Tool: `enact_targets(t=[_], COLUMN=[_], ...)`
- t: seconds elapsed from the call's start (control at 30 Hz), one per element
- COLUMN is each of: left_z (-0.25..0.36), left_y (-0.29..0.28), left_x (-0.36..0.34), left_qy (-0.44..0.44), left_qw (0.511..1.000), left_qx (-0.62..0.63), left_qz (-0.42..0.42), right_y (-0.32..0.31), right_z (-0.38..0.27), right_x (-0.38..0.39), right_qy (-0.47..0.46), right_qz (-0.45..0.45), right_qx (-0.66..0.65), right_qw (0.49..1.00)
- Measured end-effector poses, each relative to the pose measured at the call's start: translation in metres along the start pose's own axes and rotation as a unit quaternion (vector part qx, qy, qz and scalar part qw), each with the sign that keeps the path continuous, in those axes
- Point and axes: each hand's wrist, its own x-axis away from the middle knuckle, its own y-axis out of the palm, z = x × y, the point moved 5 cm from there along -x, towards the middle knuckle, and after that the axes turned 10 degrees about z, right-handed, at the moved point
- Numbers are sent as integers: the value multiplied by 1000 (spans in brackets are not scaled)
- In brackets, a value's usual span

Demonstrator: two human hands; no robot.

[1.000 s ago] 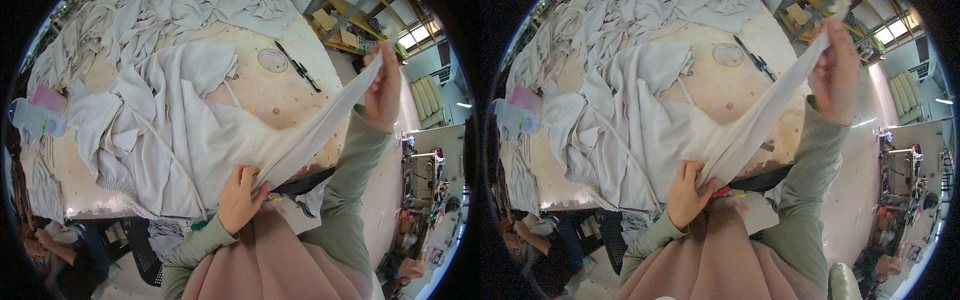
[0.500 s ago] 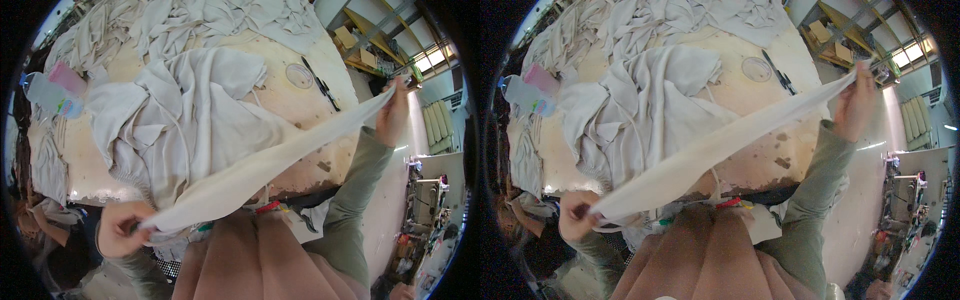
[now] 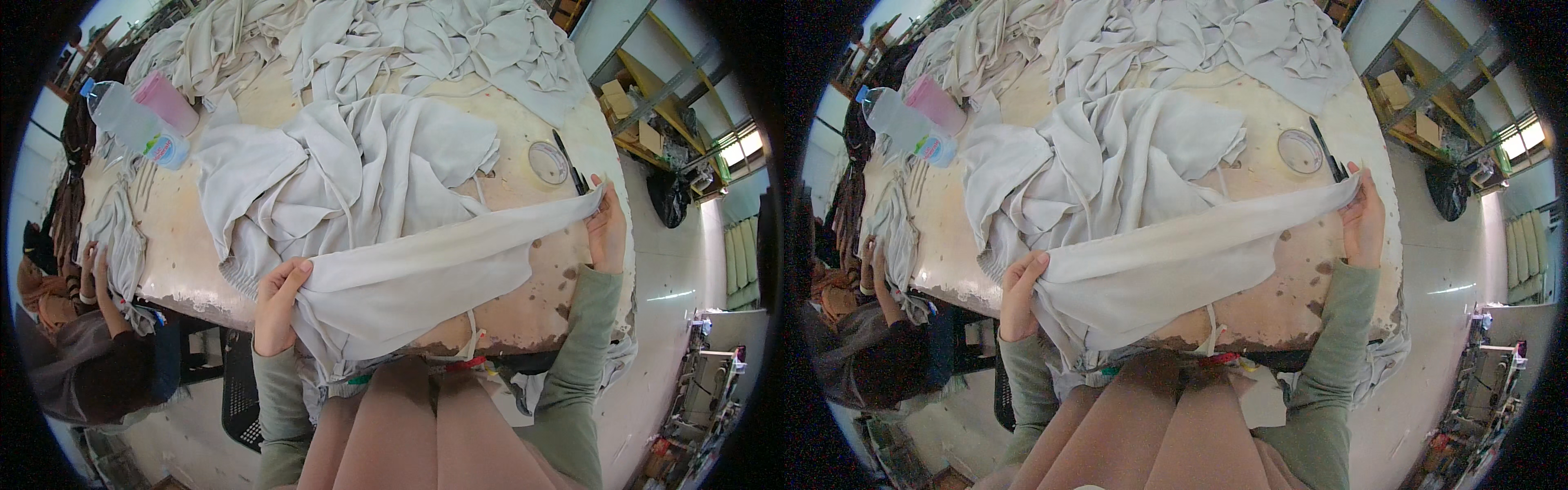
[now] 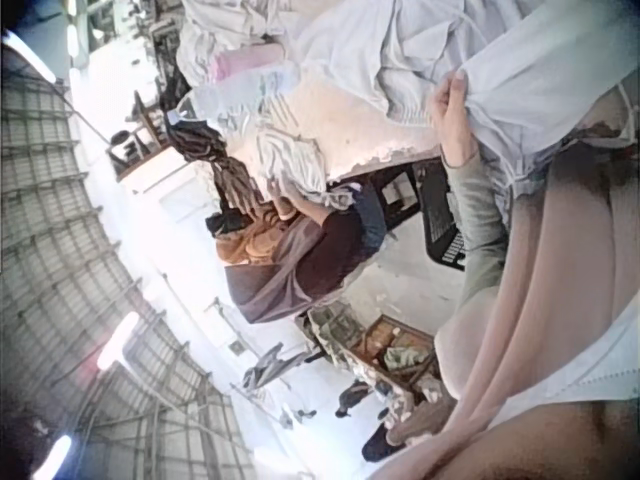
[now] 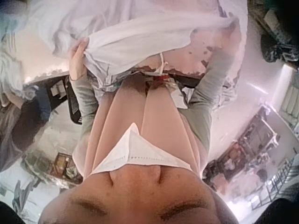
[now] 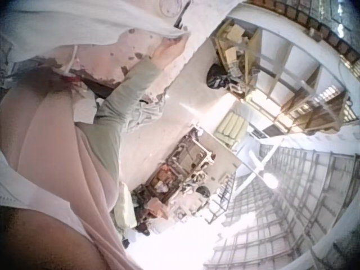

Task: The person marks a white garment with a pen, then repeatedly folds and tapes sections of the fabric on a worktable. The person handles the garment and tape roll by hand, smoothing and securing folded edges throughout the clip.

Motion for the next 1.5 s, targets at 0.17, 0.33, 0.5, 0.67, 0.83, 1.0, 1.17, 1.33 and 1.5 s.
enact_targets(t=[0.17,0.33,0.5,0.67,0.83,1.0,1.17,1.33,1.5], left_z=[-6,-1,6,2,-2,-7,-11,-12,-12], left_y=[-12,-23,-29,-28,-28,-24,-27,-23,-24], left_x=[-8,-12,-11,-13,-14,-17,-20,-20,-20], left_qy=[-1,4,64,37,12,6,10,10,29], left_qw=[998,996,994,996,990,995,994,995,993], left_qx=[12,50,-23,-16,-55,-46,-80,-68,-95], left_qz=[64,71,90,80,129,89,78,67,61], right_y=[1,-8,-5,1,2,1,-1,0,1], right_z=[-1,-13,-19,-16,-11,-13,-21,-22,-14], right_x=[4,4,10,13,12,13,16,18,12], right_qy=[7,-52,-77,-61,-91,-126,-170,-180,-145], right_qz=[-3,31,39,19,15,26,85,79,16], right_qx=[40,13,15,25,48,97,153,188,206], right_qw=[999,998,996,998,995,987,970,962,968])
